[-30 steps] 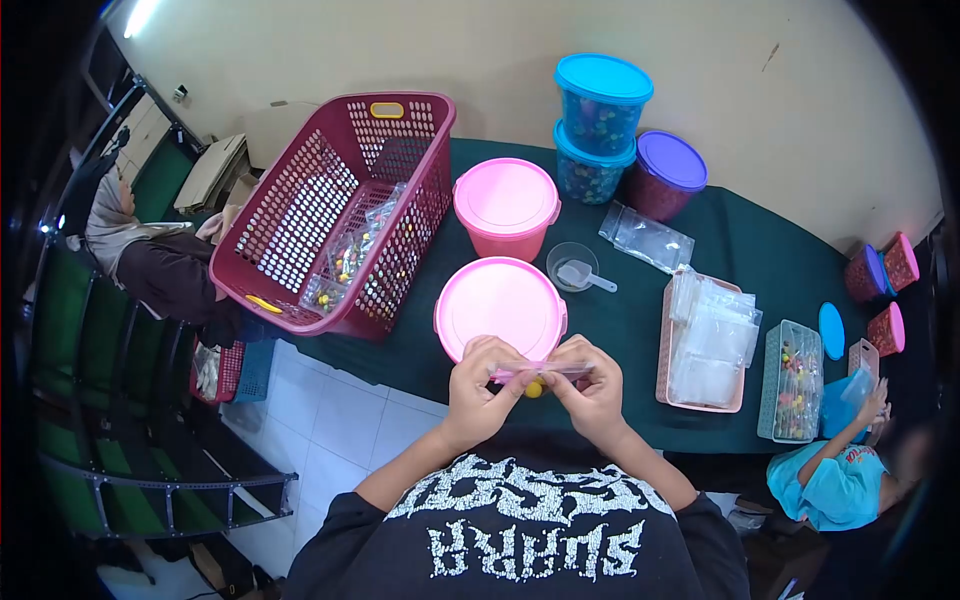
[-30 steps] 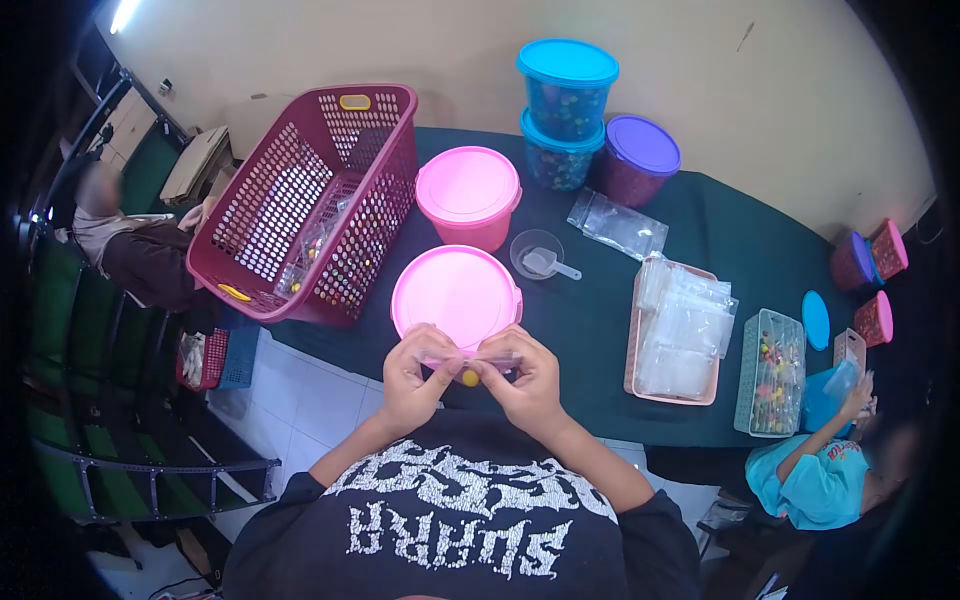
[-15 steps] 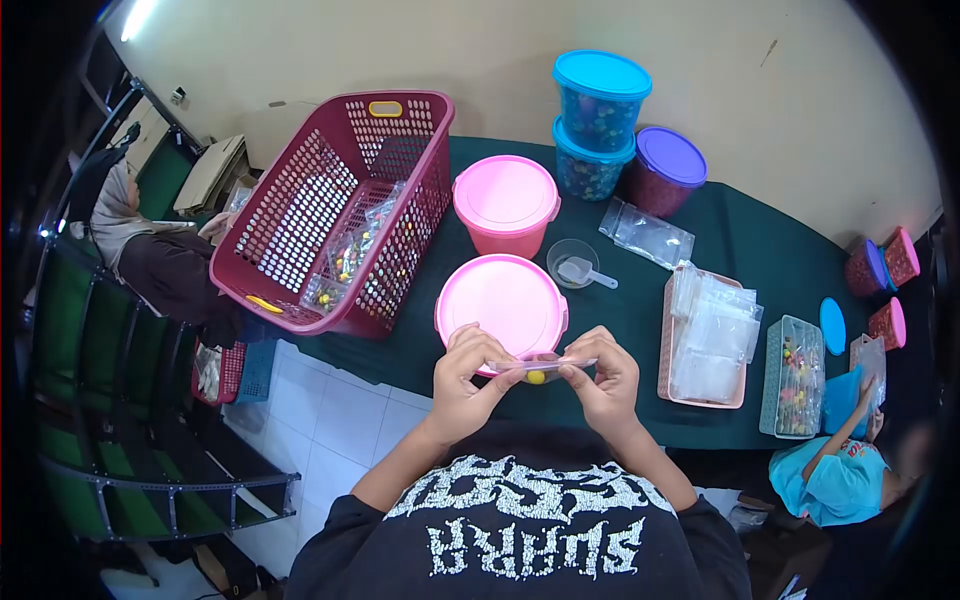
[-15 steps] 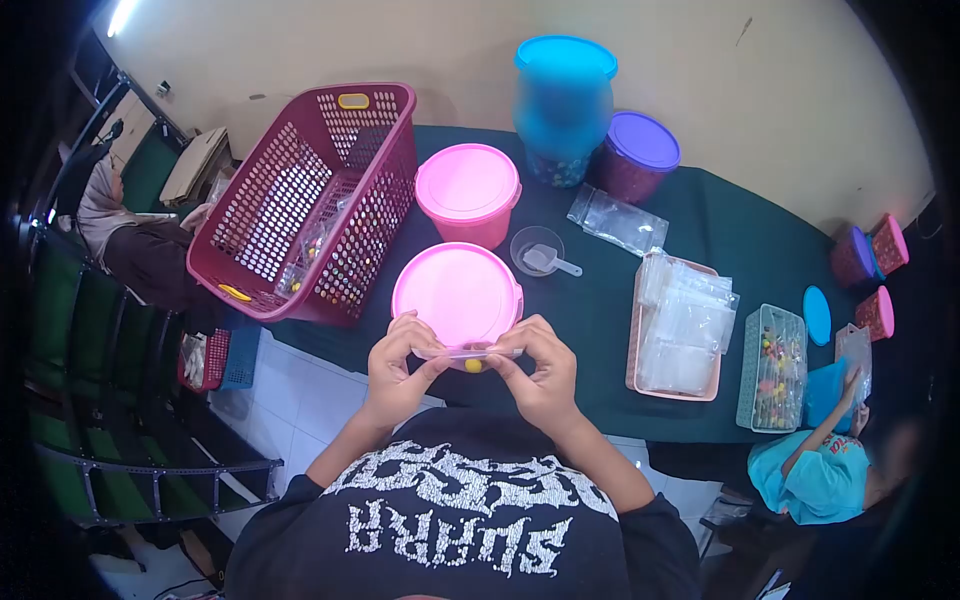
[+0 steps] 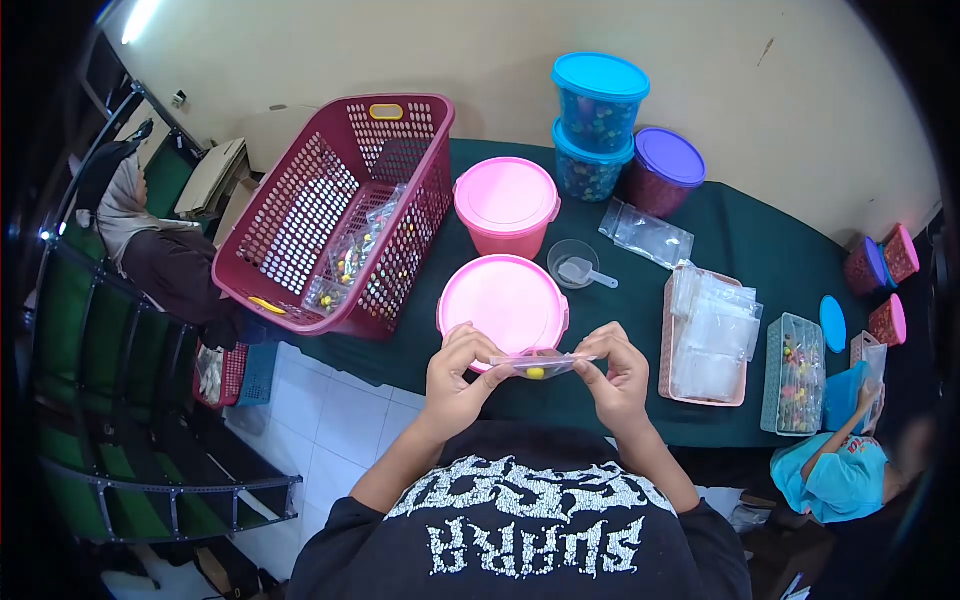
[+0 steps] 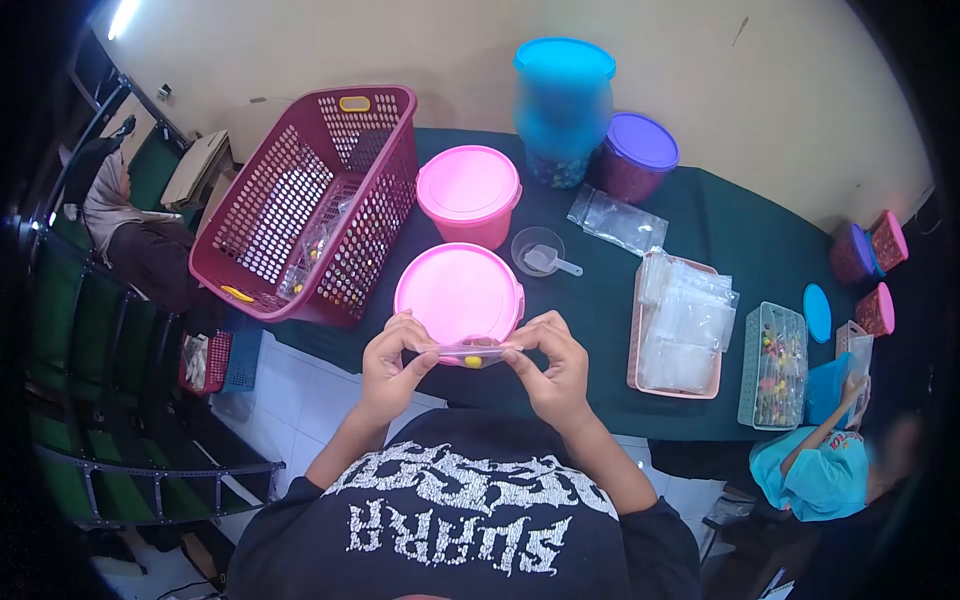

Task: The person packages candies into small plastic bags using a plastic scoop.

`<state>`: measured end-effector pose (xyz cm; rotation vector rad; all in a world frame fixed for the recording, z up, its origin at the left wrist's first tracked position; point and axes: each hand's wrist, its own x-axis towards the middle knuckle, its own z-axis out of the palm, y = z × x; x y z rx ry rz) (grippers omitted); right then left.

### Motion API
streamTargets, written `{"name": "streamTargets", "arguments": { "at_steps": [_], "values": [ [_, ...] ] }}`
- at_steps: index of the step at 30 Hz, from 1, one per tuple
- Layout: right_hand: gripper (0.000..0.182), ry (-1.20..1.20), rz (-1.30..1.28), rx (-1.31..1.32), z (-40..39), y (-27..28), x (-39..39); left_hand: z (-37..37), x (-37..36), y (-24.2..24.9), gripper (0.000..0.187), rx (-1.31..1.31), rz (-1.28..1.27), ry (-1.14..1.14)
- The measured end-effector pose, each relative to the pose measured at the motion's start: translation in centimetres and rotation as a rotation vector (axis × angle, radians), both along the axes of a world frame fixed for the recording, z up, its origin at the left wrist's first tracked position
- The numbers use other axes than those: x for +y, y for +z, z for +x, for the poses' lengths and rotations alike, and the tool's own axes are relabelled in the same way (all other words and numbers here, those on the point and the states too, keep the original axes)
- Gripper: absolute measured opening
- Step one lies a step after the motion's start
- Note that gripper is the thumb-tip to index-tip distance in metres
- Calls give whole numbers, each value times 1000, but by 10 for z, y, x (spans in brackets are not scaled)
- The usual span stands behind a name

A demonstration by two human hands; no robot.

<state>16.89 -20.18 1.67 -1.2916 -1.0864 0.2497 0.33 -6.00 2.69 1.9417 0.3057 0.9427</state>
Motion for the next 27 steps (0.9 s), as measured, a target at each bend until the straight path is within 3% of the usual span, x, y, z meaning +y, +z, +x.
{"name": "streamTargets", "arguments": {
  "at_steps": [3, 5, 6, 8, 9, 10, 12, 14, 16, 20, 22, 24, 26, 27],
  "values": [
    [7, 59, -20, 34, -1, -4, 1, 3, -3, -11, 16, 26, -46, -6],
    [7, 10, 45, 422, -16, -8, 1, 16, -19, -11, 26, -255, 17, 392],
    [7, 8, 48, 419, -20, -8, 2, 14, -22, -10, 26, -259, 18, 390],
    [8, -62, 59, 255, -26, -5, 4, 9, -27, -4, 41, -154, 40, 162],
    [10, -38, 40, 165, -29, -2, 4, 9, -26, 5, 42, 24, 168, 122],
    [10, -34, 39, 167, -32, 1, 6, 9, -27, 5, 42, 27, 168, 126],
    [15, 2, 100, -104, -33, 5, 12, 13, -28, 4, 44, 67, 31, 8],
    [23, -25, 91, -152, -31, 2, 14, 13, -29, 2, 40, 53, -28, 14],
    [27, -78, 75, -284, -27, -1, 15, 9, -28, 2, 36, 67, 181, -7],
    [31, -117, 73, -355, -22, -8, 15, 11, -30, -1, 20, 57, 180, 12],
    [37, -376, 71, -439, -25, -3, 15, 13, -33, 4, 15, 61, 232, 55],
    [34, -428, 85, -382, -26, 0, 14, 14, -35, 4, 14, 81, 292, 99],
    [25, -410, -17, -678, -21, 11, 8, 13, -33, 3, 13, 84, 354, 134],
    [17, -385, -52, -702, -22, 10, 9, 12, -33, 3, 12, 88, 418, 169]
  ]
}}
